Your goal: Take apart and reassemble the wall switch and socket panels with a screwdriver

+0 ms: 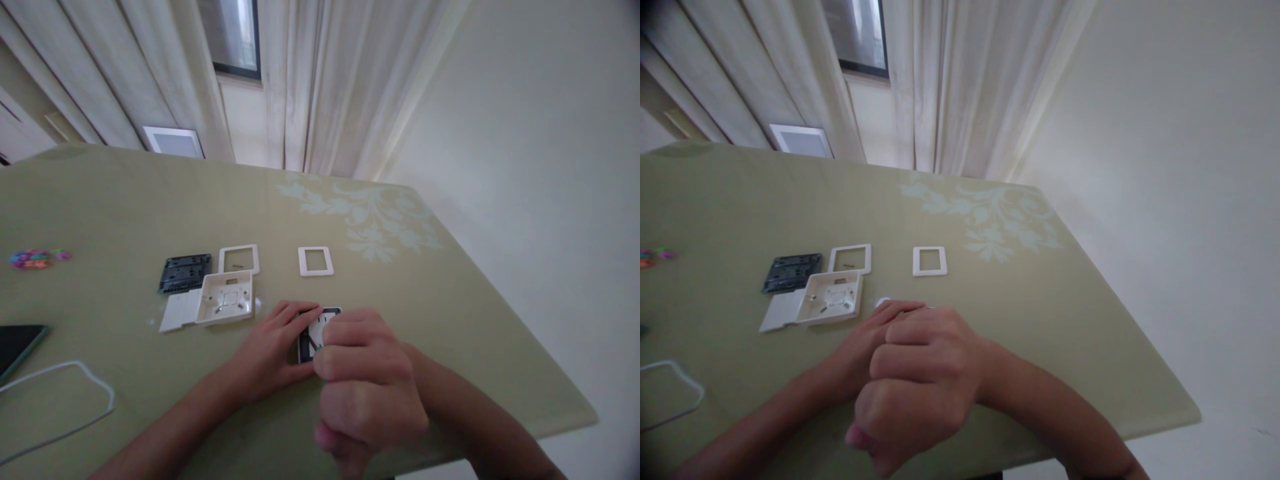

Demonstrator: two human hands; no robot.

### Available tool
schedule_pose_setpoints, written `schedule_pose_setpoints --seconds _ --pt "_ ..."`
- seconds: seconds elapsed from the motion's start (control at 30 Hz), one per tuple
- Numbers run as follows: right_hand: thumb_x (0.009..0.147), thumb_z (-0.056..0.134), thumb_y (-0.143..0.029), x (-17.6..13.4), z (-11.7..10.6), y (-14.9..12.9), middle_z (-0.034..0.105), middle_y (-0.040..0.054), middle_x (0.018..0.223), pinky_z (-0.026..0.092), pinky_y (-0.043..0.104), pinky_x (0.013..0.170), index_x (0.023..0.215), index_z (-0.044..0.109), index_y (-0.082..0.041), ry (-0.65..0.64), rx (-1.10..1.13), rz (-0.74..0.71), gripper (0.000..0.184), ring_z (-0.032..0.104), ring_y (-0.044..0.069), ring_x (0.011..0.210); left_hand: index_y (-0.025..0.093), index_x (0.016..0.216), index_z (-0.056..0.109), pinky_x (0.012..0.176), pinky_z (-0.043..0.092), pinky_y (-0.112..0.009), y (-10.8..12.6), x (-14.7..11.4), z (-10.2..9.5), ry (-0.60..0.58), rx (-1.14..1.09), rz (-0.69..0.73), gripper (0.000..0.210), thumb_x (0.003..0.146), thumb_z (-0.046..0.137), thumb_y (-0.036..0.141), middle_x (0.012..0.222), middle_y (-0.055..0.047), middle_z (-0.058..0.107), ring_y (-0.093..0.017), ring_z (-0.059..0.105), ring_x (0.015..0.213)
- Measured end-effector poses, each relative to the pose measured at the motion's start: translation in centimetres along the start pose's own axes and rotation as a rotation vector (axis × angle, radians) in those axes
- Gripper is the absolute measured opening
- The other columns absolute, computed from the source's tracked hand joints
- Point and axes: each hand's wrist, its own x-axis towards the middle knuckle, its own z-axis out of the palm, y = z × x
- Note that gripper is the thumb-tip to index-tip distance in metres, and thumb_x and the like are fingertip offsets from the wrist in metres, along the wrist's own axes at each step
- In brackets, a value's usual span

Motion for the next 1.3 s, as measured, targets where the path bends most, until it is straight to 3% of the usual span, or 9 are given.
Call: schedule_pose_setpoints --seconds 0.1,0.2,0.33,0.53,0.7,0.9,1.13,1.2,1.3 --pt "0.103 0.052 -0.03 0.8 -1.4 -0.2 0.054 -0.0033 0.067 0.044 0.029 0.058 0.08 0.053 -0.023 -0.091 -0.032 0.143 0.025 0.054 0.012 0.061 0.035 0.152 0.059 0.121 0.05 -0.049 -0.1 0.1 -0.1 0.003 -0.013 -0.001 0.066 0.09 0.078 0.047 0.152 -0.004 0.065 -0.036 0.058 0.14" --pt "0.103 0.058 -0.034 2.1 -3.6 -0.7 0.065 -0.0005 0.071 0.042 0.031 0.057 0.084 0.061 -0.02 -0.351 -0.239 0.309 0.024 0.057 0.014 0.061 0.034 0.149 0.062 0.119 0.051 -0.049 -0.2 0.1 -0.1 0.004 0.001 0.021 0.064 0.089 0.08 0.05 0.15 -0.005 0.066 -0.036 0.059 0.137" --pt "0.102 0.067 -0.044 3.4 -5.5 -1.5 0.06 -0.0036 0.063 0.035 0.031 0.056 0.079 0.063 -0.019 -0.494 -0.458 0.447 0.035 0.052 0.012 0.056 0.036 0.148 0.061 0.12 0.048 -0.049 0.0 0.1 -0.1 -0.012 0.006 0.043 0.059 0.093 0.08 0.048 0.152 -0.004 0.064 -0.033 0.059 0.139" --pt "0.108 0.06 -0.03 4.0 -5.9 -1.3 0.067 -0.0007 0.082 0.042 0.026 0.071 0.095 0.063 -0.019 -0.621 -0.195 0.605 0.018 0.058 0.013 0.075 0.031 0.144 0.063 0.114 0.053 -0.048 0.1 0.3 -0.2 -0.007 -0.004 0.017 0.058 0.092 0.082 0.046 0.143 -0.005 0.068 -0.033 0.062 0.133" --pt "0.108 0.056 -0.027 4.4 -6.7 -0.8 0.069 0.0037 0.098 0.047 0.029 0.085 0.108 0.061 -0.02 -0.664 0.036 0.592 0.009 0.06 0.017 0.09 0.031 0.143 0.065 0.111 0.054 -0.052 0.0 0.4 -0.5 -0.006 0.024 0.048 0.06 0.088 0.086 0.043 0.141 -0.007 0.068 -0.035 0.063 0.13" --pt "0.109 0.053 -0.048 6.2 -5.5 -1.7 0.069 0.0029 0.081 0.028 0.031 0.065 0.099 0.06 -0.021 -0.784 -0.521 0.825 0.029 0.059 0.019 0.071 0.025 0.137 0.069 0.113 0.052 -0.056 -0.1 0.6 -0.4 0.0 0.033 0.022 0.058 0.086 0.087 0.047 0.144 -0.012 0.067 -0.038 0.061 0.134" --pt "0.108 0.05 -0.026 6.8 -5.5 -0.7 0.073 0.007 0.107 0.041 0.032 0.084 0.118 0.058 -0.019 -0.805 -0.299 0.773 0.014 0.065 0.021 0.098 0.025 0.139 0.068 0.116 0.051 -0.057 0.0 0.4 -1.1 -0.021 0.029 -0.024 0.06 0.085 0.087 0.045 0.147 -0.012 0.066 -0.036 0.06 0.137" --pt "0.107 0.054 -0.032 6.6 -5.0 -0.6 0.073 0.0048 0.099 0.04 0.031 0.078 0.113 0.059 -0.02 -0.784 -0.346 0.768 0.014 0.064 0.02 0.09 0.025 0.14 0.067 0.116 0.05 -0.058 -0.1 0.3 -1.2 -0.012 0.032 -0.022 0.061 0.086 0.086 0.045 0.147 -0.012 0.066 -0.037 0.059 0.138" --pt "0.11 0.051 -0.05 6.3 -3.8 -0.5 0.07 0.0022 0.08 0.03 0.031 0.064 0.103 0.062 -0.021 -0.733 -0.578 0.842 0.031 0.059 0.019 0.071 0.023 0.135 0.069 0.115 0.05 -0.059 0.0 0.1 -1.1 -0.011 0.062 -0.038 0.056 0.087 0.085 0.047 0.145 -0.014 0.068 -0.039 0.06 0.137"
